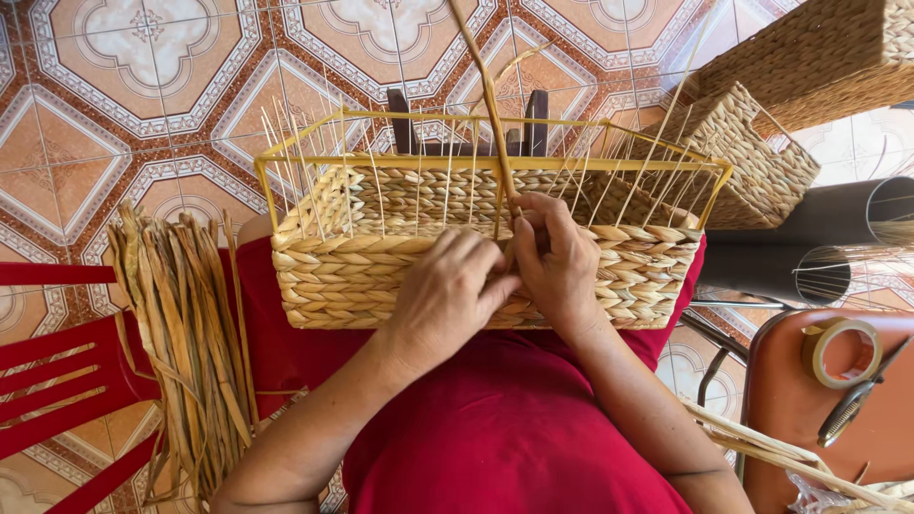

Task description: The person weaves dried palm leaves into a rectangular basket frame, threading the leaves through vertical supports to build up the sides. The person repeatedly pulls the leaves tight and adjusts the weave pattern.

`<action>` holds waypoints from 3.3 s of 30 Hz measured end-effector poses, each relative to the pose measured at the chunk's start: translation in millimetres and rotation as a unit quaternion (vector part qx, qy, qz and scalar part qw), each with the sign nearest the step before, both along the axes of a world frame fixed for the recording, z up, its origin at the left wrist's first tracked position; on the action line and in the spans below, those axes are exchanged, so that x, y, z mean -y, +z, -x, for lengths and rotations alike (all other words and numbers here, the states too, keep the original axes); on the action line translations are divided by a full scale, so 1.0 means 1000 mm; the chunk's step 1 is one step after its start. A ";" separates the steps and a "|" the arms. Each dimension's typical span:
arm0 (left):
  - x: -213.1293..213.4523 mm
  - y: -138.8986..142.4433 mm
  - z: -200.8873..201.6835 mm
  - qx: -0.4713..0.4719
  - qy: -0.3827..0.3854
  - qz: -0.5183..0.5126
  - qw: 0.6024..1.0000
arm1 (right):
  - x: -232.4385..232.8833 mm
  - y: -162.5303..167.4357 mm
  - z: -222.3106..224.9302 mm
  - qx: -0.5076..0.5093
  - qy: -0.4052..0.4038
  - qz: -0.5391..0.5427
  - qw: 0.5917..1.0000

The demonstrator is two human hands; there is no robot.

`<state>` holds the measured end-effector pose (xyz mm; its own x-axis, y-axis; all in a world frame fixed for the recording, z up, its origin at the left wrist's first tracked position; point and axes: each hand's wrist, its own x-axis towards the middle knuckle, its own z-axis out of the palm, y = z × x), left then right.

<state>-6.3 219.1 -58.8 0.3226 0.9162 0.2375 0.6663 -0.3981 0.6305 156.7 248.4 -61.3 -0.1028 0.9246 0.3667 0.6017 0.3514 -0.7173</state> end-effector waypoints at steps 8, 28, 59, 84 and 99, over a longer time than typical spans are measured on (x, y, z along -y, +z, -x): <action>-0.048 -0.008 -0.007 0.119 0.062 0.006 0.991 | -0.006 0.007 0.002 0.170 0.082 0.038 0.981; 0.006 -0.025 0.022 0.139 0.119 0.111 0.977 | 0.014 0.006 -0.030 -0.292 0.072 0.196 0.933; 0.058 -0.005 0.125 0.258 0.297 0.017 0.919 | 0.011 -0.032 -0.168 -0.250 -0.178 0.046 0.951; -0.014 0.102 0.116 -0.116 0.010 -0.173 0.978 | -0.037 0.055 -0.020 0.097 0.224 0.070 0.967; -0.100 0.013 0.025 0.093 -0.008 0.372 0.924 | -0.046 0.029 -0.017 0.005 0.183 0.208 0.961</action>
